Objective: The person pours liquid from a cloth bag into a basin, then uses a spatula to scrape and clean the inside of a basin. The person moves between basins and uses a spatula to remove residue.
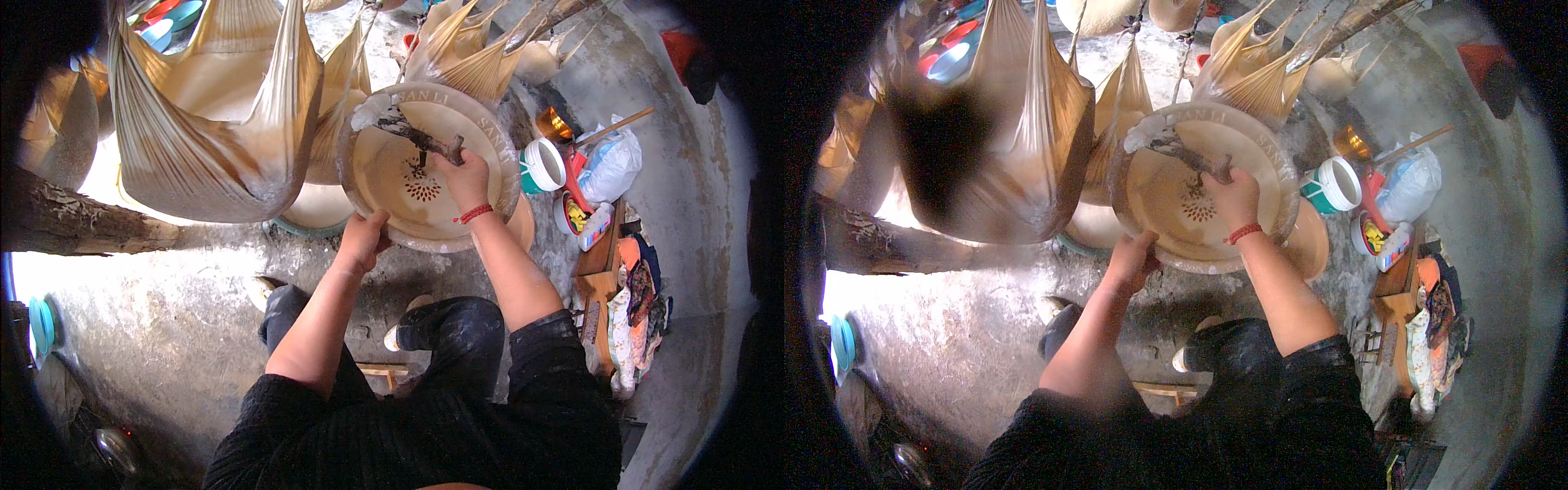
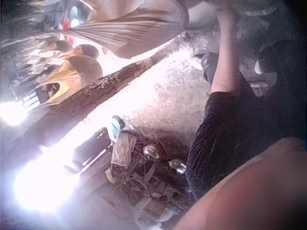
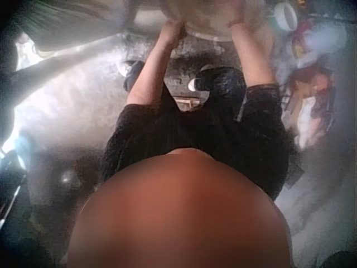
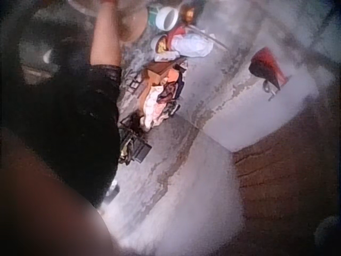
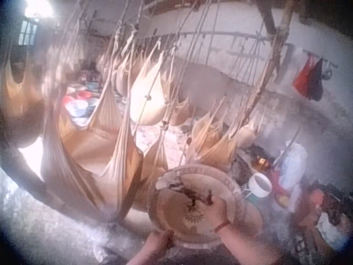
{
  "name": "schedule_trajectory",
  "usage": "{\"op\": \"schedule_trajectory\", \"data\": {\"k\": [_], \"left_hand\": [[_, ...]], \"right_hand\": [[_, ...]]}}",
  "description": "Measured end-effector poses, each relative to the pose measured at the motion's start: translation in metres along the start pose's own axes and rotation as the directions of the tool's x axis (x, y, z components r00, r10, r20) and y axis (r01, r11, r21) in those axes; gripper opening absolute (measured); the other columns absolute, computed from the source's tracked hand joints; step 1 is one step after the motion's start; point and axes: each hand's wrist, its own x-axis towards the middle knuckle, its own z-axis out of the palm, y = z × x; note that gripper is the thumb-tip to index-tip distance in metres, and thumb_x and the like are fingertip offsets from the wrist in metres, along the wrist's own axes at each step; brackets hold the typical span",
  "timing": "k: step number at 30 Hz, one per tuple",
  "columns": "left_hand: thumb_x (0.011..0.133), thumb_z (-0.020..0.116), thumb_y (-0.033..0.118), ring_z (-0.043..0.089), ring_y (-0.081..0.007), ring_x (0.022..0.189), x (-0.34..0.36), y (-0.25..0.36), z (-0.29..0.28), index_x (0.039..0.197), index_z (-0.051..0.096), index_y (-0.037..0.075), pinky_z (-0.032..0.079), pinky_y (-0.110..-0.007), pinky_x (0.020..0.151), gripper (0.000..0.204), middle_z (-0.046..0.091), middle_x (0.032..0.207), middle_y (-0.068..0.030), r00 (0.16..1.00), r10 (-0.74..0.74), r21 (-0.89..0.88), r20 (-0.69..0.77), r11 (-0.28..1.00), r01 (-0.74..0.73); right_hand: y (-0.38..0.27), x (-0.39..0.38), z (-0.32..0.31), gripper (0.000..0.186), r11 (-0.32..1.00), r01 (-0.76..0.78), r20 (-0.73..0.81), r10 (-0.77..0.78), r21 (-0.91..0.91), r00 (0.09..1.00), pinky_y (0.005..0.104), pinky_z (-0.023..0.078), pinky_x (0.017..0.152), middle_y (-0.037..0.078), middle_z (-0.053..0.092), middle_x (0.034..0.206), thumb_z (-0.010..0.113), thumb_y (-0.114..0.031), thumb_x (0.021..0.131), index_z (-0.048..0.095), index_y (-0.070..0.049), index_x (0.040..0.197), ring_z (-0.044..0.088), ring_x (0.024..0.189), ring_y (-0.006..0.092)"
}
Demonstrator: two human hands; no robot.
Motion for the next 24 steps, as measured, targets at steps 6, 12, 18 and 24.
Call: {"op": "schedule_trajectory", "data": {"k": [6,12,18,24], "left_hand": [[0.093,0.064,0.021,0.061,-0.0193,0.064,0.0,-0.002,0.002,0.111,0.059,0.0,0.052,-0.034,0.054,0.028,0.062,0.083,-0.0065,0.998,0.013,0.035,-0.064,0.999,-0.011],[0.093,0.064,0.019,0.062,-0.0198,0.068,0.0,-0.003,0.004,0.116,0.056,0.0,0.053,-0.034,0.056,0.031,0.063,0.089,-0.0075,0.999,-0.008,-0.023,-0.053,1.0,0.007],[0.094,0.063,0.018,0.063,-0.0195,0.073,0.0,-0.001,0.004,0.121,0.053,0.001,0.054,-0.034,0.056,0.034,0.064,0.093,-0.0085,0.999,0.008,-0.038,-0.047,0.999,-0.009],[0.093,0.065,0.02,0.063,-0.0197,0.072,-0.001,0.004,0.005,0.119,0.054,0.004,0.051,-0.032,0.055,0.033,0.065,0.096,-0.0097,0.999,0.031,-0.066,-0.037,0.997,-0.033]], "right_hand": [[0.006,-0.007,0.006,0.031,1.0,-0.009,-0.007,0.009,-0.03,1.0,0.0365,0.053,0.073,0.019,0.074,0.085,0.081,-0.023,0.081,0.074,0.004,0.095,0.072,0.078,0.0272],[-0.001,-0.008,0.012,0.028,0.99,0.107,-0.066,-0.101,0.096,0.993,0.0383,0.052,0.071,0.02,0.072,0.082,0.08,-0.023,0.083,0.073,0.002,0.092,0.07,0.075,0.033],[-0.018,-0.001,0.009,0.023,0.991,0.11,0.008,-0.11,-0.08,0.994,0.0295,0.053,0.073,0.011,0.076,0.085,0.078,-0.014,0.087,0.075,0.002,0.104,0.068,0.078,0.0117],[-0.038,0.014,0.011,0.026,0.98,0.164,-0.007,-0.165,-0.112,0.986,0.0394,0.053,0.072,0.02,0.071,0.083,0.079,-0.023,0.083,0.073,0.001,0.093,0.069,0.079,0.0332]]}}
